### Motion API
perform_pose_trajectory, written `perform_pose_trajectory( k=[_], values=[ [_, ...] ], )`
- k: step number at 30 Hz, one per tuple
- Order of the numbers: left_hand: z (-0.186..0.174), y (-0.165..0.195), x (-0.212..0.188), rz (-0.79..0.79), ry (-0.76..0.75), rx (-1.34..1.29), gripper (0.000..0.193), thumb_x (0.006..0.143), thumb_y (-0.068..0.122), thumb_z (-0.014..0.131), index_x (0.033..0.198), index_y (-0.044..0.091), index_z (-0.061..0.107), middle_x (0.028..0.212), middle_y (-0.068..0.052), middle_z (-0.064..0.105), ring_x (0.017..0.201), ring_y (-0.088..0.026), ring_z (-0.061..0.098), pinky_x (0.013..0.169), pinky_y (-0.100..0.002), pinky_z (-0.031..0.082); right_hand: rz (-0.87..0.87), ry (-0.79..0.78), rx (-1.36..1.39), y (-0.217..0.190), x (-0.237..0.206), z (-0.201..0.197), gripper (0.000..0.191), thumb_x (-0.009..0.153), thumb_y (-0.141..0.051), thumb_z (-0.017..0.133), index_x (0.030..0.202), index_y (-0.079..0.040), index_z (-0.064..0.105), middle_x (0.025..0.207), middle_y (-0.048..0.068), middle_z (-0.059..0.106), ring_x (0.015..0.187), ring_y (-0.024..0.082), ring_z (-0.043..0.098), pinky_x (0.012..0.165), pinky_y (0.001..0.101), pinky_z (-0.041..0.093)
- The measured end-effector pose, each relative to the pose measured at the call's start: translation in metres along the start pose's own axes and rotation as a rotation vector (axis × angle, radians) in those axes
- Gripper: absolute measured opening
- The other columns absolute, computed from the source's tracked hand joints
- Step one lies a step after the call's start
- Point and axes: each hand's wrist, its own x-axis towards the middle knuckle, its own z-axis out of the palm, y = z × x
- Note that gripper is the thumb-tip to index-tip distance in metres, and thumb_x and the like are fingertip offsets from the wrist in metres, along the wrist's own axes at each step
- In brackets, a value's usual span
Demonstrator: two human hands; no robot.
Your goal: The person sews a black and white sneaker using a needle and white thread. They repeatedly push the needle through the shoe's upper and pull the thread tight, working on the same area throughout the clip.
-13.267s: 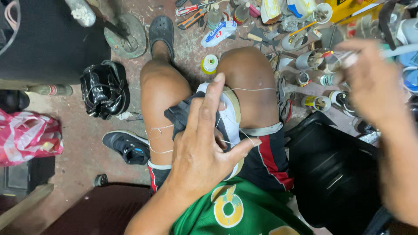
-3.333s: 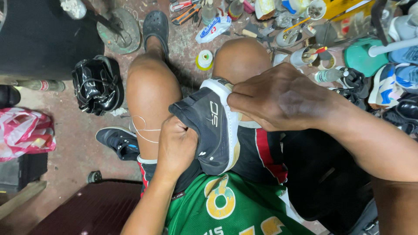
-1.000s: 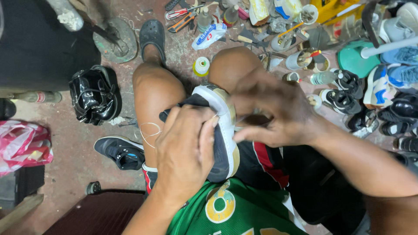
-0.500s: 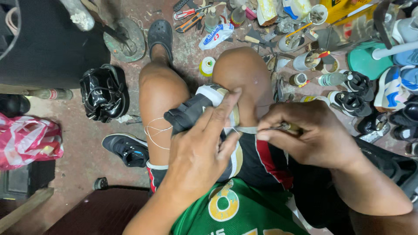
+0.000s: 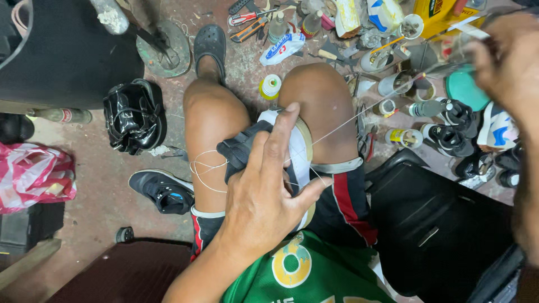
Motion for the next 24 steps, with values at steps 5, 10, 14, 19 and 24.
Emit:
perform_pose_trajectory(
  k=[5, 10, 14, 19, 24],
  values=[
    [-0.004, 0.002, 0.002, -0.017, 0.013, -0.064, 0.105, 0.078, 0.027, 0.091, 0.160, 0.012, 0.028, 0.120, -0.011, 0.060, 0.061, -0.016, 0.063, 0.054, -0.031, 0.054, 0.397, -0.190, 0.250, -0.024, -0.031, -0.005, 0.018, 0.116, -0.007, 0.049, 0.133, -0.003, 0.054, 0.094, 0.019, 0.068, 0.080, 0.029, 0.068, 0.070, 0.0411, 0.053],
    [-0.007, 0.005, 0.005, -0.034, 0.005, -0.118, 0.102, 0.080, 0.026, 0.090, 0.160, 0.012, 0.028, 0.128, -0.012, 0.059, 0.061, -0.014, 0.064, 0.055, -0.028, 0.056, 0.084, -0.384, 0.214, -0.157, -0.053, -0.009, 0.029, 0.095, -0.011, 0.056, 0.123, -0.009, 0.062, 0.112, 0.021, 0.073, 0.077, 0.041, 0.070, 0.061, 0.0450, 0.054],
    [-0.004, 0.005, 0.002, -0.005, 0.009, -0.127, 0.092, 0.082, 0.023, 0.088, 0.157, 0.009, 0.036, 0.133, -0.014, 0.058, 0.066, -0.013, 0.066, 0.058, -0.027, 0.056, -0.030, -0.178, 0.733, -0.206, -0.040, -0.008, 0.025, 0.104, -0.009, 0.052, 0.128, 0.000, 0.054, 0.113, 0.016, 0.072, 0.086, 0.030, 0.073, 0.077, 0.0391, 0.059],
    [-0.016, -0.004, -0.023, 0.078, 0.359, -0.116, 0.032, 0.085, 0.001, 0.066, 0.117, 0.006, 0.064, 0.125, -0.016, 0.061, 0.093, -0.022, 0.072, 0.071, -0.031, 0.059, 0.225, -0.242, 1.151, -0.211, -0.037, -0.017, 0.029, 0.105, -0.019, 0.056, 0.130, -0.003, 0.055, 0.089, 0.004, 0.065, 0.075, 0.011, 0.063, 0.070, 0.0269, 0.053],
    [-0.026, -0.040, -0.036, 0.049, 0.375, 0.025, 0.018, 0.093, -0.002, 0.058, 0.107, 0.003, 0.068, 0.108, -0.015, 0.070, 0.093, -0.028, 0.072, 0.080, -0.034, 0.057, 0.377, -0.216, 1.400, -0.201, -0.029, -0.033, 0.050, 0.093, -0.028, 0.070, 0.131, -0.004, 0.048, 0.092, 0.002, 0.058, 0.079, 0.009, 0.052, 0.070, 0.0232, 0.043]
  ],
)
